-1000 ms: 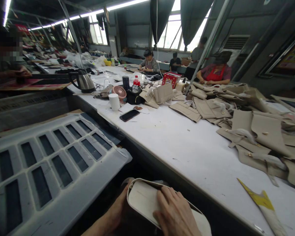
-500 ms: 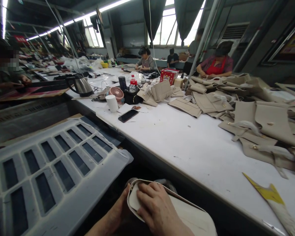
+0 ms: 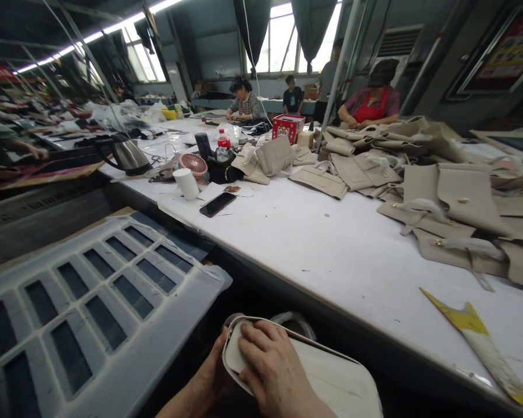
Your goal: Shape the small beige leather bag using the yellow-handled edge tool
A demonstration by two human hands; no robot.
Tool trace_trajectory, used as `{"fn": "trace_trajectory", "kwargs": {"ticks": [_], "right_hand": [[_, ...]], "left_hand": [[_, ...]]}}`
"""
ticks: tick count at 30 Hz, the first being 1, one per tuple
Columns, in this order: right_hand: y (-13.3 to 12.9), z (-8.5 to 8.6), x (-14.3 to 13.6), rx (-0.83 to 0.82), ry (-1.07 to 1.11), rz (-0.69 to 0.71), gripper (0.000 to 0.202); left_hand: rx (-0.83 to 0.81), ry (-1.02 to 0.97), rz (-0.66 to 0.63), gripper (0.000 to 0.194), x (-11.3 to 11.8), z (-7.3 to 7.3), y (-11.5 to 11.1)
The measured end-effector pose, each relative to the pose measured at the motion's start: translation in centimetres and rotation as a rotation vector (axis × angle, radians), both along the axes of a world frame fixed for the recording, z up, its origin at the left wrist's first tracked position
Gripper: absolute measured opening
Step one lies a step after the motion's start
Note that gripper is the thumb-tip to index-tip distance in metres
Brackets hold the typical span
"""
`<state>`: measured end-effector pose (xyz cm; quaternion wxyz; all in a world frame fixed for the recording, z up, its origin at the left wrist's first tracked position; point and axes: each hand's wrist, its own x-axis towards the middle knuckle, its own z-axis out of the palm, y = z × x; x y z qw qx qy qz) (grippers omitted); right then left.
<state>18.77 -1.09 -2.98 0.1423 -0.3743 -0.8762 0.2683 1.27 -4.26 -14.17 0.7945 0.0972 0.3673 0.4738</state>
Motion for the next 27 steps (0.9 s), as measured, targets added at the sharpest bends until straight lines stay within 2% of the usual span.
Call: {"fn": "trace_trajectory", "kwargs": {"ticks": [8,13,19,24,27], "right_hand": [[0.2,0.2,-0.3,-0.030,-0.105,0.026,0.036],[0.2,0.2,-0.3,-0.066,-0.101,0.008,0.040],[0.2,-0.2,-0.4,-0.084,-0.079,-0.010,0.040],[0.3,-0.6,-0.5,-0.101,-0.077,0.004,0.039],[0.4,-0.8,-0.4,-0.105,-0.082,-0.001,0.036]], "left_hand": [[-0.005,-0.006,-0.100,0.059,-0.7,1.2,0.1],[0.008,-0.016,-0.106,0.052,-1.1,1.2,0.3],[0.029,0.013,-0.132,0.049,-1.2,2.3,0.6],[0.112,0.014,-0.170,0.046,-1.4,2.8,1.0],[0.083,0.049,-0.154,0.049,-1.2,3.2,1.2]]}}
